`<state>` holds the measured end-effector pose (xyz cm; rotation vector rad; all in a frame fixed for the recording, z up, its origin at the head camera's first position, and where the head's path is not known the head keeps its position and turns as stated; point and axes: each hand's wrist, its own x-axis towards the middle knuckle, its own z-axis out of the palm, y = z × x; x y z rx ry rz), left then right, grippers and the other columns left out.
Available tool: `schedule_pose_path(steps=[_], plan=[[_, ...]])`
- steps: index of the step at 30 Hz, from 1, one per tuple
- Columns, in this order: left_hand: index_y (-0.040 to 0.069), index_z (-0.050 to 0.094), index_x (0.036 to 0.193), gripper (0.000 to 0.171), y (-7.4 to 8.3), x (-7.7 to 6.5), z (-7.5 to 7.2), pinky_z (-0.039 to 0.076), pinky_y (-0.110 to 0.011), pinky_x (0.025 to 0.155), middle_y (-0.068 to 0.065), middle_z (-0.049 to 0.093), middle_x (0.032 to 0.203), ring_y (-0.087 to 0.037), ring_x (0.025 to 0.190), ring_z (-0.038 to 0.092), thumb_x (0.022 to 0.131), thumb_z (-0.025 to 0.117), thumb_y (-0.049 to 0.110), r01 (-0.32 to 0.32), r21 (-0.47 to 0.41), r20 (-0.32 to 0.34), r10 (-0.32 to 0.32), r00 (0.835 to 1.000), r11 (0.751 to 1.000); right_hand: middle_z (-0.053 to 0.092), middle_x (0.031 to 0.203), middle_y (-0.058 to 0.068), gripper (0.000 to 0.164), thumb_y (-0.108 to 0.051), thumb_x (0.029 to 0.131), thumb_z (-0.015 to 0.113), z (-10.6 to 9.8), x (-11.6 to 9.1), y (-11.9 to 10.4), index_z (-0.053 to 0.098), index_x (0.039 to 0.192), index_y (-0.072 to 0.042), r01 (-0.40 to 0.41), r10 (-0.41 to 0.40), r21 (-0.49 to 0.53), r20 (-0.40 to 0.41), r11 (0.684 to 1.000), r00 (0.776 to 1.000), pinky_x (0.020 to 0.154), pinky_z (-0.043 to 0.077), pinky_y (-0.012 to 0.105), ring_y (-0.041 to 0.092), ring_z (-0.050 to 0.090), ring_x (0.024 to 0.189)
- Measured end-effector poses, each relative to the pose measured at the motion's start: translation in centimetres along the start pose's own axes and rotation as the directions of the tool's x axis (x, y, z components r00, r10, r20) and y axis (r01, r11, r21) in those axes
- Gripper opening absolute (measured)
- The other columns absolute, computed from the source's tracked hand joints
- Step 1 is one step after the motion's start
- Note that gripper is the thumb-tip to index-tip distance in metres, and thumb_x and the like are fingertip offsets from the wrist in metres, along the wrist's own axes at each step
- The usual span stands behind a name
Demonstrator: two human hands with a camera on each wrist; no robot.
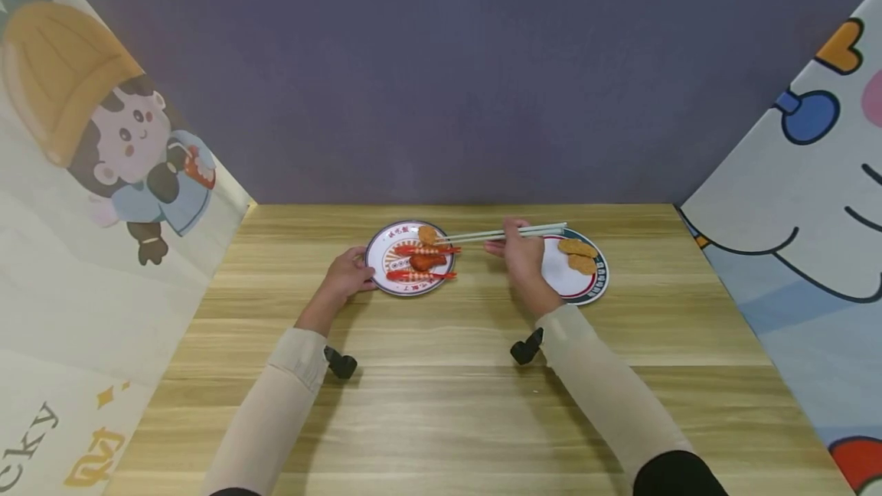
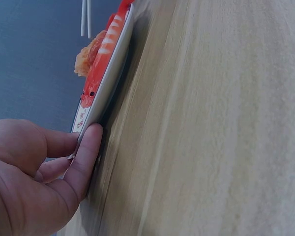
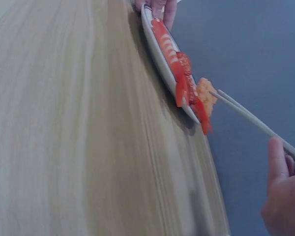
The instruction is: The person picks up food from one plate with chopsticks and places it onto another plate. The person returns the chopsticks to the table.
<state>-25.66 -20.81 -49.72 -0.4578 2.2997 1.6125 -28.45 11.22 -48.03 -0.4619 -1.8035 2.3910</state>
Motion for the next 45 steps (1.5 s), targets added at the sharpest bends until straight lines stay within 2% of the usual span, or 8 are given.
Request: schedule_pose_path(steps=[4,9,12,17,23,28,37,45], plan=[[0.012,0.035,0.158,0.062,0.0,0.0,0.0,0.067,-0.023,0.074,-0.015,0.048,0.119,-0.014,0.080,0.064,0.101,0.057,0.003,0.006,0.006,-0.009,-0.006,1.000,1.000,0.068,0.077,0.007,0.020,-0.021,0.102,0.060,-0.6,0.1,-0.7,0.048,0.089,-0.013,-0.040,0.039,0.029,0.024,0.999,0.999,0.065,0.069,0.030,0.016,0.074,0.059],[0.012,0.035,0.158,0.061,0.0,0.0,0.0,0.067,-0.023,0.074,-0.017,0.048,0.125,-0.015,0.082,0.064,0.102,0.056,0.003,0.014,0.007,-0.009,-0.014,1.000,1.000,0.055,0.092,0.010,0.018,-0.011,0.103,0.057,-1.8,0.0,-1.8,0.044,0.090,-0.011,-0.065,0.060,0.061,0.084,0.996,0.995,0.067,0.068,0.025,0.018,0.075,0.066],[0.012,0.034,0.158,0.061,-0.1,0.1,0.0,0.067,-0.024,0.075,-0.018,0.049,0.126,-0.015,0.082,0.065,0.102,0.056,0.003,0.015,0.001,-0.003,-0.015,1.000,1.000,0.051,0.089,0.007,0.023,-0.012,0.103,0.055,-2.8,0.0,-2.4,0.038,0.087,-0.013,-0.090,0.086,0.037,0.108,0.995,0.990,0.071,0.068,0.024,0.017,0.076,0.068],[0.011,0.034,0.159,0.062,-0.2,0.2,0.0,0.068,-0.024,0.076,-0.019,0.049,0.127,-0.016,0.082,0.066,0.102,0.056,0.003,0.014,0.003,0.003,-0.014,1.000,1.000,0.060,0.092,0.009,0.022,-0.019,0.104,0.055,-4.7,0.1,-3.1,0.039,0.091,-0.012,-0.090,0.095,-0.038,0.129,0.995,0.987,0.077,0.068,0.026,0.016,0.076,0.069],[0.012,0.034,0.159,0.062,-0.3,0.1,-0.1,0.067,-0.024,0.076,-0.020,0.048,0.129,-0.016,0.083,0.065,0.102,0.056,0.003,0.014,-0.005,0.003,-0.014,1.000,1.000,0.073,0.087,0.012,0.015,-0.018,0.103,0.059,-6.9,0.5,-3.8,0.053,0.104,-0.004,0.021,-0.018,-0.024,0.120,0.999,0.993,0.068,0.068,0.030,0.017,0.076,0.064],[0.012,0.034,0.159,0.062,-0.2,0.0,-0.1,0.067,-0.024,0.076,-0.020,0.048,0.130,-0.015,0.081,0.065,0.102,0.056,0.002,0.013,-0.009,0.006,-0.013,1.000,1.000,0.075,0.073,0.004,0.011,-0.016,0.104,0.056,-8.9,0.8,-4.7,0.056,0.100,-0.005,0.109,-0.104,-0.052,0.102,0.993,0.989,0.059,0.067,0.028,0.015,0.074,0.058],[0.012,0.034,0.159,0.061,-0.1,0.0,-0.1,0.067,-0.024,0.075,-0.019,0.049,0.126,-0.015,0.081,0.065,0.102,0.056,0.003,0.015,0.002,0.009,-0.015,1.000,1.000,0.071,0.070,0.001,0.011,-0.016,0.105,0.055,-12.5,0.4,-7.2,0.059,0.099,-0.007,0.143,-0.141,-0.101,0.026,0.985,0.990,0.056,0.066,0.027,0.016,0.073,0.055],[0.012,0.034,0.158,0.061,0.0,-0.1,-0.1,0.068,-0.024,0.076,-0.018,0.049,0.124,-0.015,0.081,0.065,0.102,0.056,0.003,0.017,0.012,0.000,-0.017,1.000,1.000,0.068,0.069,0.000,0.013,-0.012,0.104,0.055,-15.3,1.0,-7.9,0.058,0.096,-0.003,0.217,-0.224,-0.126,-0.045,0.968,0.974,0.053,0.065,0.028,0.014,0.072,0.052]])
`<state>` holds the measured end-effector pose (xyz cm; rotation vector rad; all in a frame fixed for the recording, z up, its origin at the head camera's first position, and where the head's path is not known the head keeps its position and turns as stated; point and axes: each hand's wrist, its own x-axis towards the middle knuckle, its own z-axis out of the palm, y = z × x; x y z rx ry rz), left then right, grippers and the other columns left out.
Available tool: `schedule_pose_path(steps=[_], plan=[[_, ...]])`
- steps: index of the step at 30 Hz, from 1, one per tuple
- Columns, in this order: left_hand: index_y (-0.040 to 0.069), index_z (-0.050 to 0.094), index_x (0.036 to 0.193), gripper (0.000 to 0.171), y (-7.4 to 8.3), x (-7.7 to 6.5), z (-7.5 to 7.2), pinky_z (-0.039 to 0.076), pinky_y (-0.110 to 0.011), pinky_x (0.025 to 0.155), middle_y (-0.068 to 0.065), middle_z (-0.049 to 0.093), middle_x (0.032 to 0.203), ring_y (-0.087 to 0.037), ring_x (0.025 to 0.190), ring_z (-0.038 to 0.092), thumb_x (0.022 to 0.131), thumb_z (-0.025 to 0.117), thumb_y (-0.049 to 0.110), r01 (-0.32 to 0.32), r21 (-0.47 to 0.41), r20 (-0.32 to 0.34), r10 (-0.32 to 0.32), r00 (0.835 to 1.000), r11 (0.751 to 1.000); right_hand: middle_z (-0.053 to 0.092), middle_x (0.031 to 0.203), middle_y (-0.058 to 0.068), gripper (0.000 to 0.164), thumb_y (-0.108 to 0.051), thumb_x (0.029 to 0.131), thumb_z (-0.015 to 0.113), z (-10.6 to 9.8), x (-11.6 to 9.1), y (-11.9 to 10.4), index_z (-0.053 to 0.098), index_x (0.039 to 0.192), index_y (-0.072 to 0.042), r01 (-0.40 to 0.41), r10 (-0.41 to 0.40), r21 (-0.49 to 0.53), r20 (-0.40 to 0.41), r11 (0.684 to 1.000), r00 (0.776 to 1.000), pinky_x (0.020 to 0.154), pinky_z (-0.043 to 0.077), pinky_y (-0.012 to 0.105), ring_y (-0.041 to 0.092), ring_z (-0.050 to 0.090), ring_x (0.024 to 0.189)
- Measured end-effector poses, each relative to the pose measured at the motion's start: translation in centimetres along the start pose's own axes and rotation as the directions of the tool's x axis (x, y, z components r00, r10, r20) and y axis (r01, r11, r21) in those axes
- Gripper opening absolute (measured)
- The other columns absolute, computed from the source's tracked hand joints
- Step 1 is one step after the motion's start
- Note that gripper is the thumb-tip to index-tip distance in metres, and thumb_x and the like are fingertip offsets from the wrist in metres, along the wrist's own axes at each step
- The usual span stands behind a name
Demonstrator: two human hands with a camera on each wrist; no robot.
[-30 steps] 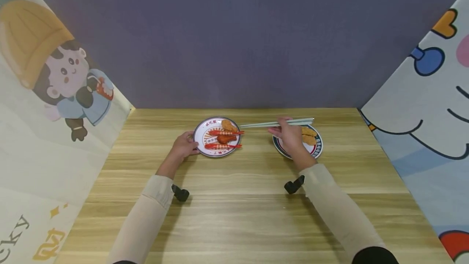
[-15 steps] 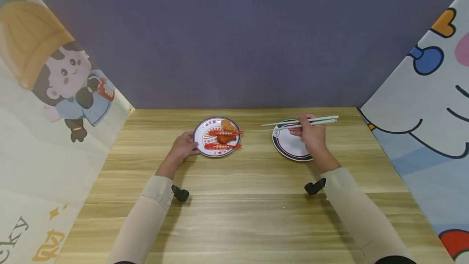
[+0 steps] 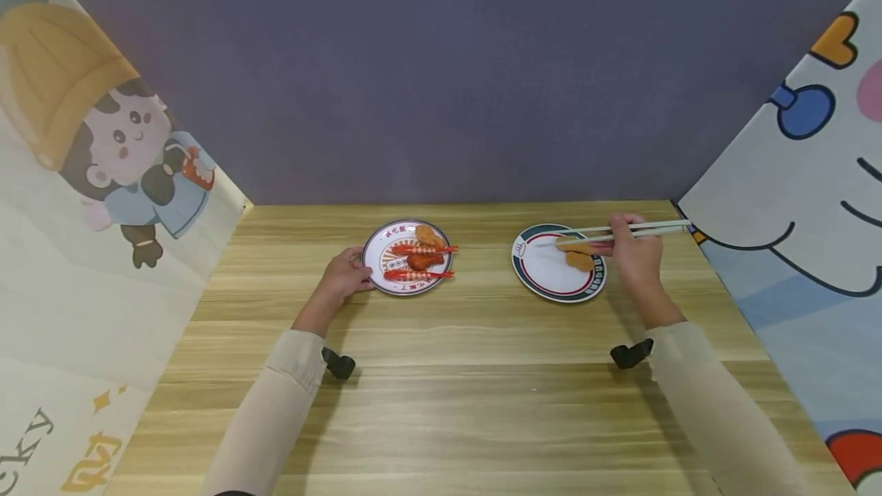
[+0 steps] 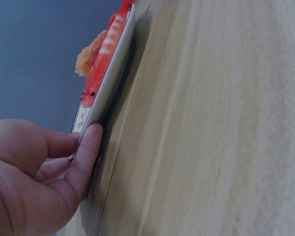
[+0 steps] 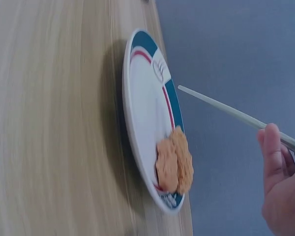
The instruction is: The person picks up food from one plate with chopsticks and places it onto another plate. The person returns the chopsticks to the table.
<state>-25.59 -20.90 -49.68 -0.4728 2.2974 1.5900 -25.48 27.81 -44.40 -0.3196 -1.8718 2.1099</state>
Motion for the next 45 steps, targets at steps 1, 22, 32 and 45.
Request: schedule_pose_path(steps=[1,22,32,45], plan=[[0.012,0.034,0.158,0.061,0.0,0.0,0.0,0.068,-0.024,0.076,-0.018,0.048,0.124,-0.015,0.081,0.065,0.102,0.056,0.003,-0.001,0.000,0.000,0.001,1.000,1.000,0.068,0.069,-0.001,0.013,-0.013,0.104,0.056,-0.3,0.1,0.0,0.059,0.095,-0.003,0.006,-0.006,-0.008,-0.008,1.000,1.000,0.052,0.065,0.027,0.014,0.071,0.052],[0.012,0.033,0.159,0.063,0.1,0.1,-0.1,0.068,-0.024,0.077,-0.017,0.049,0.123,-0.018,0.088,0.066,0.101,0.056,0.003,-0.009,-0.015,0.006,0.009,1.000,1.000,0.064,0.072,-0.001,0.017,-0.014,0.102,0.058,-2.8,0.8,0.4,0.061,0.087,-0.007,0.095,-0.109,-0.104,-0.146,0.990,0.983,0.042,0.059,0.021,0.009,0.068,0.047],[0.011,0.032,0.159,0.062,0.1,-0.2,-0.3,0.067,-0.024,0.078,-0.018,0.049,0.124,-0.019,0.091,0.066,0.102,0.055,0.003,-0.009,-0.013,0.004,0.009,1.000,1.000,0.062,0.066,-0.005,0.020,-0.013,0.103,0.053,-1.6,0.4,0.5,0.061,0.086,-0.004,0.113,-0.148,-0.219,-0.152,0.969,0.977,0.046,0.061,0.020,0.005,0.066,0.045],[0.013,0.034,0.159,0.063,0.0,0.1,0.1,0.068,-0.024,0.074,-0.016,0.048,0.121,-0.014,0.078,0.065,0.101,0.057,0.003,0.005,-0.018,0.004,-0.005,1.000,1.000,0.065,0.061,0.008,0.014,-0.009,0.103,0.050,-3.2,0.6,1.9,0.052,0.089,-0.004,-0.061,0.132,0.213,-0.337,0.975,0.932,0.043,0.063,0.030,0.022,0.069,0.046]])
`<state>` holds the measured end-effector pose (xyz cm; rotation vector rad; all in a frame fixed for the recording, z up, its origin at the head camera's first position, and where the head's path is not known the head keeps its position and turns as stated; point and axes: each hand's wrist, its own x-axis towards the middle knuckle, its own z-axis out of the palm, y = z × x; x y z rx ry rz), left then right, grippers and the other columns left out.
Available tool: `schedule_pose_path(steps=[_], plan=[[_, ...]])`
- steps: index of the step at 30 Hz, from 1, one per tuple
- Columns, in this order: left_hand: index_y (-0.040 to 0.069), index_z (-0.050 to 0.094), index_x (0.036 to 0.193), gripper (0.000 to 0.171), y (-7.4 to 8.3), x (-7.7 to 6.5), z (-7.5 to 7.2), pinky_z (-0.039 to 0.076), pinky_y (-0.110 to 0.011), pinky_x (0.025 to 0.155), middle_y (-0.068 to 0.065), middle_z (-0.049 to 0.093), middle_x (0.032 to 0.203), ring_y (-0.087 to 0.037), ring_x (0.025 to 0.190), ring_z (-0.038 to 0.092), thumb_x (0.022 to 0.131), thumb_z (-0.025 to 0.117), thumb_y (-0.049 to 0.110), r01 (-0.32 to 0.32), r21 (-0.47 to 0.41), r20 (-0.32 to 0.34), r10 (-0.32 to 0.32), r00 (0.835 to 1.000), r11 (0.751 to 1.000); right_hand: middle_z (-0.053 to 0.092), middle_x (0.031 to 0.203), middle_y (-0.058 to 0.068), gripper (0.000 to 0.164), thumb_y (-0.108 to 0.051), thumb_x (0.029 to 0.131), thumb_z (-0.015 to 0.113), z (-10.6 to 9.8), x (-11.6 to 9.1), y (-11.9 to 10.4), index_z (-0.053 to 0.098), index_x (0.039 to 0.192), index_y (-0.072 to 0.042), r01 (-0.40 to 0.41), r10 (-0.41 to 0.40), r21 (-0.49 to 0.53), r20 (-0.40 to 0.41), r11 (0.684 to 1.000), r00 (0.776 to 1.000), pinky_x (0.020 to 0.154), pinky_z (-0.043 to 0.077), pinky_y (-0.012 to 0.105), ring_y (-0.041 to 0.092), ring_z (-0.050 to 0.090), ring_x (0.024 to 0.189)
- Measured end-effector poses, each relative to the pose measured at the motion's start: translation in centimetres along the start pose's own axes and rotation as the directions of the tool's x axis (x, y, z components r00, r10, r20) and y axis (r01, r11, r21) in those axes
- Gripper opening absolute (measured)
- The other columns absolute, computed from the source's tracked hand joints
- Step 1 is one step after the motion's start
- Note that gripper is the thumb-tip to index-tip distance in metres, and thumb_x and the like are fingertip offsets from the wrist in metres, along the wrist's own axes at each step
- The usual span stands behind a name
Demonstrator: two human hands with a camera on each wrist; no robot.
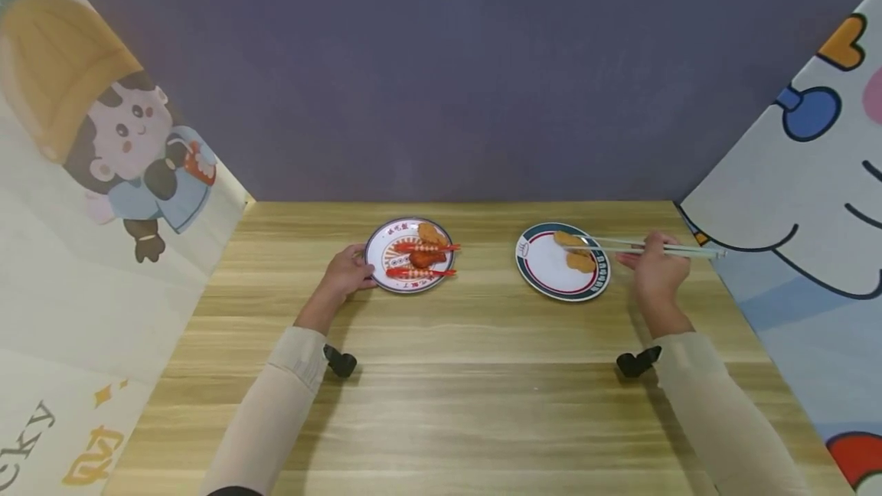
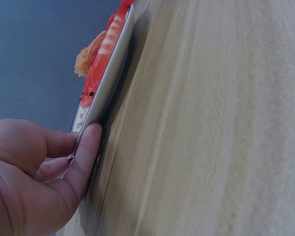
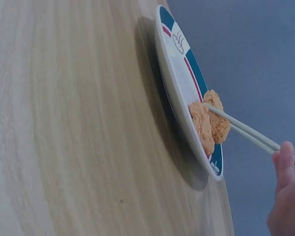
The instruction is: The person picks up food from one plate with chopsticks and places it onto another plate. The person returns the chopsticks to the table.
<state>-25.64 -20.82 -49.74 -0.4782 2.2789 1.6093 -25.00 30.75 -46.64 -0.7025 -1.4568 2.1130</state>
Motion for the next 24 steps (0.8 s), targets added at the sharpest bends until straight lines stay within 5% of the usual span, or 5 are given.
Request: schedule_pose_path(steps=[3,7,14,19,24], plan=[[0.013,0.034,0.159,0.063,0.0,0.0,0.0,0.068,-0.024,0.074,-0.015,0.047,0.121,-0.014,0.078,0.065,0.101,0.056,0.004,0.000,0.007,0.002,0.000,1.000,1.000,0.065,0.063,0.008,0.014,-0.010,0.103,0.051,-0.2,0.1,0.1,0.052,0.090,-0.006,-0.002,0.002,0.001,0.002,1.000,1.000,0.044,0.062,0.029,0.020,0.069,0.046],[0.013,0.033,0.159,0.063,0.1,0.0,0.0,0.068,-0.025,0.074,-0.016,0.047,0.122,-0.014,0.079,0.065,0.101,0.056,0.004,-0.003,0.015,0.002,0.003,1.000,1.000,0.066,0.072,0.007,0.013,-0.013,0.103,0.055,-0.2,-0.6,0.5,0.057,0.090,-0.008,0.115,-0.107,-0.108,0.079,0.987,0.991,0.045,0.062,0.026,0.016,0.070,0.049],[0.013,0.035,0.158,0.062,-0.2,0.0,-0.1,0.068,-0.024,0.075,-0.018,0.048,0.125,-0.015,0.081,0.066,0.101,0.056,0.003,-0.004,0.006,-0.002,0.004,1.000,1.000,0.060,0.078,0.002,0.016,-0.013,0.104,0.053,0.7,-2.8,0.5,0.060,0.091,-0.011,0.372,-0.317,-0.285,0.221,0.883,0.922,0.052,0.063,0.021,0.004,0.070,0.054],[0.013,0.033,0.159,0.063,-0.3,0.0,0.0,0.068,-0.025,0.076,-0.020,0.048,0.128,-0.016,0.084,0.067,0.101,0.056,0.004,-0.004,0.014,0.011,0.004,1.000,1.000,0.056,0.079,-0.002,0.017,-0.013,0.104,0.052,0.7,-2.8,1.4,0.060,0.089,-0.015,0.433,-0.373,-0.338,0.229,0.836,0.899,0.049,0.061,0.016,-0.004,0.066,0.053],[0.014,0.034,0.159,0.063,0.1,-0.2,-0.2,0.068,-0.025,0.075,-0.017,0.047,0.124,-0.015,0.080,0.066,0.101,0.056,0.004,0.001,0.013,-0.001,-0.001,1.000,1.000,0.056,0.075,-0.002,0.019,-0.015,0.104,0.052,0.9,-2.5,1.7,0.060,0.087,-0.017,0.444,-0.396,-0.359,0.201,0.821,0.896,0.047,0.060,0.016,-0.005,0.064,0.051]])
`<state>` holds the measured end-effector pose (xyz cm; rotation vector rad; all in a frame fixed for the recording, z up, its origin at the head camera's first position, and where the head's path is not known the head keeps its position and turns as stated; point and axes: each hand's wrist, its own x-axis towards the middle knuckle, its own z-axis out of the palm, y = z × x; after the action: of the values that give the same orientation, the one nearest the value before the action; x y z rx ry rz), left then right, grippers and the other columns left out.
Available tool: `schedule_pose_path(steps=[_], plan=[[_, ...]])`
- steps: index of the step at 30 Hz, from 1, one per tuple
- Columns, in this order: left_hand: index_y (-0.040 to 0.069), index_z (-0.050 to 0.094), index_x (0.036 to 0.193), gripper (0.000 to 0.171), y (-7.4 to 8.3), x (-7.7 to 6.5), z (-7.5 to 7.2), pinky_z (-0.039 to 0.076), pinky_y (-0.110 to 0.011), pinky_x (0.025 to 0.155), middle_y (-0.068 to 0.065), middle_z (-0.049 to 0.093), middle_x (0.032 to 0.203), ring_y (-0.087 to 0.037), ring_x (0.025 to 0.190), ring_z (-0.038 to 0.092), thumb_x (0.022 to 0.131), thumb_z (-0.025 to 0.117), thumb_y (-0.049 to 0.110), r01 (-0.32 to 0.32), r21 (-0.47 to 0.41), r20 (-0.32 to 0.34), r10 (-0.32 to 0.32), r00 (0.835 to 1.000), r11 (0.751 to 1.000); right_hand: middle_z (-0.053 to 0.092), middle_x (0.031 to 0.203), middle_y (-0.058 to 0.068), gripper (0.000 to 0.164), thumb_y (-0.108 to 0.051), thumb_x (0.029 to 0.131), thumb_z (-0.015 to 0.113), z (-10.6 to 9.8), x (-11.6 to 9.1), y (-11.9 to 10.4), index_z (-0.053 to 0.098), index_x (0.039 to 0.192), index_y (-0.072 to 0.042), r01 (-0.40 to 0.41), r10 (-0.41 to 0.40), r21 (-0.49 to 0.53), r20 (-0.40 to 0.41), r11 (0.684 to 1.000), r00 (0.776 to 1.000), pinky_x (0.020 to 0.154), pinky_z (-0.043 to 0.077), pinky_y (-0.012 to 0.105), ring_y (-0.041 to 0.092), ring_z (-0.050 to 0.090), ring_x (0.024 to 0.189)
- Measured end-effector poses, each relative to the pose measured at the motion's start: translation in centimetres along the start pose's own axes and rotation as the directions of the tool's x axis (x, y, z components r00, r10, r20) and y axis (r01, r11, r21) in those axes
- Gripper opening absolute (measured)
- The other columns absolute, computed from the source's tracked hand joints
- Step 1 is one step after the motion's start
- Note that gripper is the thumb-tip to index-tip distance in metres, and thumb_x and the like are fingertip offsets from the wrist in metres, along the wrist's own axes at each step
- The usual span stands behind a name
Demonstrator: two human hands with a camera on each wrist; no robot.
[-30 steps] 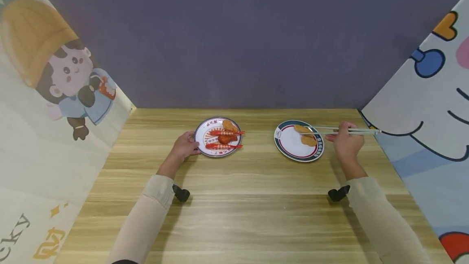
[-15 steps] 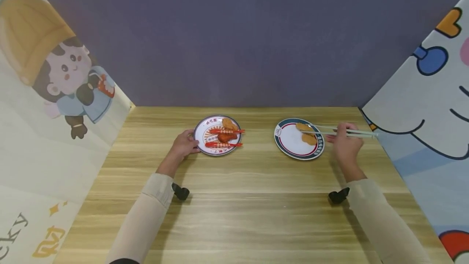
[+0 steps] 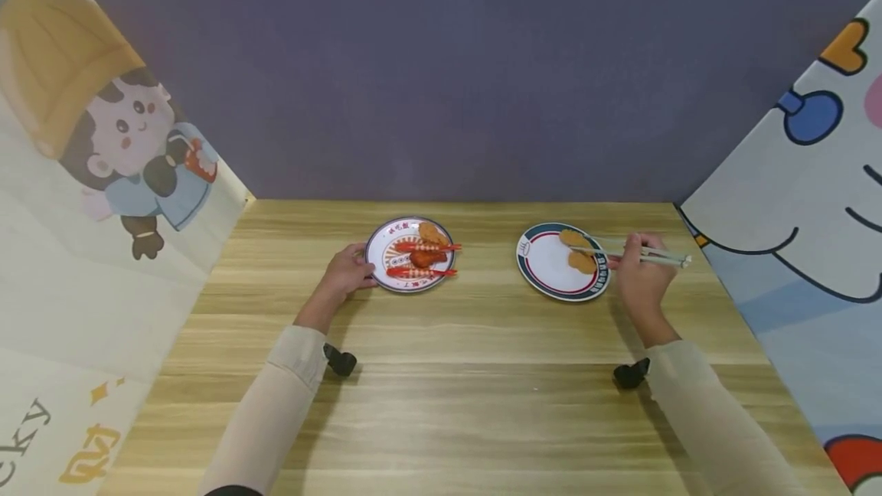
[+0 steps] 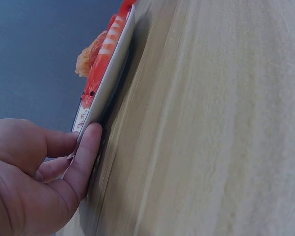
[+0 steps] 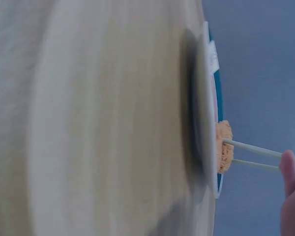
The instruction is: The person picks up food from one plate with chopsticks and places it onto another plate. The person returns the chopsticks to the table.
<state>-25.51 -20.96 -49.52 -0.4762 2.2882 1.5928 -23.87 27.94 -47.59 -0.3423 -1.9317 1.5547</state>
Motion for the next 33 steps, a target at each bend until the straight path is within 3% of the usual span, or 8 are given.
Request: schedule_pose_path(steps=[5,10,13,17,22,25,29,33], plan=[[0.014,0.034,0.159,0.064,-0.3,0.2,0.0,0.068,-0.024,0.075,-0.015,0.046,0.122,-0.014,0.078,0.065,0.101,0.057,0.004,0.001,0.000,0.000,-0.001,1.000,1.000,0.058,0.060,-0.005,0.022,-0.020,0.103,0.047,-0.2,1.4,0.4,0.058,0.085,-0.014,-0.160,0.160,0.002,-0.059,0.987,0.985,0.044,0.061,0.023,0.004,0.065,0.044],[0.013,0.033,0.159,0.063,-0.5,0.3,0.1,0.068,-0.024,0.075,-0.017,0.047,0.124,-0.014,0.079,0.066,0.101,0.056,0.003,-0.002,-0.007,0.010,0.002,1.000,1.000,0.060,0.056,0.001,0.020,-0.020,0.104,0.047,-0.9,2.8,1.2,0.056,0.089,-0.009,-0.371,0.389,0.174,-0.087,0.912,0.917,0.040,0.060,0.025,0.012,0.065,0.041],[0.012,0.033,0.159,0.063,-0.4,0.2,0.1,0.068,-0.024,0.075,-0.016,0.047,0.124,-0.014,0.079,0.066,0.101,0.056,0.003,-0.006,-0.014,0.012,0.006,1.000,1.000,0.060,0.060,0.003,0.016,-0.017,0.104,0.048,-1.4,3.0,1.2,0.053,0.091,-0.009,-0.423,0.461,0.284,-0.083,0.861,0.883,0.042,0.061,0.026,0.016,0.067,0.043],[0.013,0.033,0.159,0.063,-0.1,0.1,0.0,0.068,-0.024,0.075,-0.016,0.047,0.124,-0.014,0.078,0.066,0.101,0.056,0.003,-0.003,-0.019,0.010,0.003,1.000,1.000,0.061,0.065,0.005,0.014,-0.015,0.104,0.047,-1.6,2.8,0.8,0.049,0.091,-0.010,-0.444,0.500,0.363,-0.073,0.819,0.863,0.045,0.063,0.028,0.018,0.069,0.047],[0.013,0.034,0.159,0.063,-0.1,0.1,0.0,0.068,-0.025,0.075,-0.016,0.046,0.124,-0.014,0.077,0.066,0.101,0.056,0.003,0.000,-0.019,0.009,0.000,1.000,1.000,0.055,0.082,0.006,0.013,-0.014,0.105,0.049,-1.5,2.5,0.4,0.044,0.093,-0.013,-0.454,0.522,0.413,-0.062,0.790,0.851,0.047,0.064,0.029,0.021,0.071,0.050],[0.013,0.034,0.159,0.063,-0.1,0.2,0.0,0.068,-0.024,0.075,-0.015,0.046,0.122,-0.014,0.077,0.066,0.101,0.056,0.003,0.001,-0.021,0.009,-0.001,1.000,1.000,0.056,0.082,0.006,0.012,-0.013,0.104,0.051,-1.4,2.4,0.4,0.043,0.094,-0.013,-0.464,0.535,0.446,-0.041,0.765,0.844,0.048,0.065,0.031,0.023,0.071,0.051],[0.012,0.033,0.159,0.063,-0.2,0.4,0.1,0.068,-0.024,0.075,-0.014,0.046,0.121,-0.013,0.078,0.066,0.101,0.056,0.003,-0.003,-0.019,0.010,0.003,1.000,1.000,0.064,0.069,0.007,0.010,-0.009,0.102,0.052,-1.0,2.2,0.4,0.046,0.094,-0.009,-0.459,0.524,0.481,-0.001,0.747,0.852,0.047,0.064,0.033,0.023,0.070,0.049],[0.012,0.033,0.159,0.063,-0.2,0.4,0.0,0.068,-0.024,0.075,-0.015,0.047,0.122,-0.014,0.078,0.066,0.101,0.055,0.003,-0.007,-0.014,0.009,0.007,1.000,1.000,0.068,0.063,0.009,0.013,-0.009,0.103,0.051,-0.5,1.8,0.3,0.047,0.091,-0.007,-0.454,0.495,0.473,0.043,0.755,0.868,0.045,0.064,0.031,0.021,0.069,0.046]])
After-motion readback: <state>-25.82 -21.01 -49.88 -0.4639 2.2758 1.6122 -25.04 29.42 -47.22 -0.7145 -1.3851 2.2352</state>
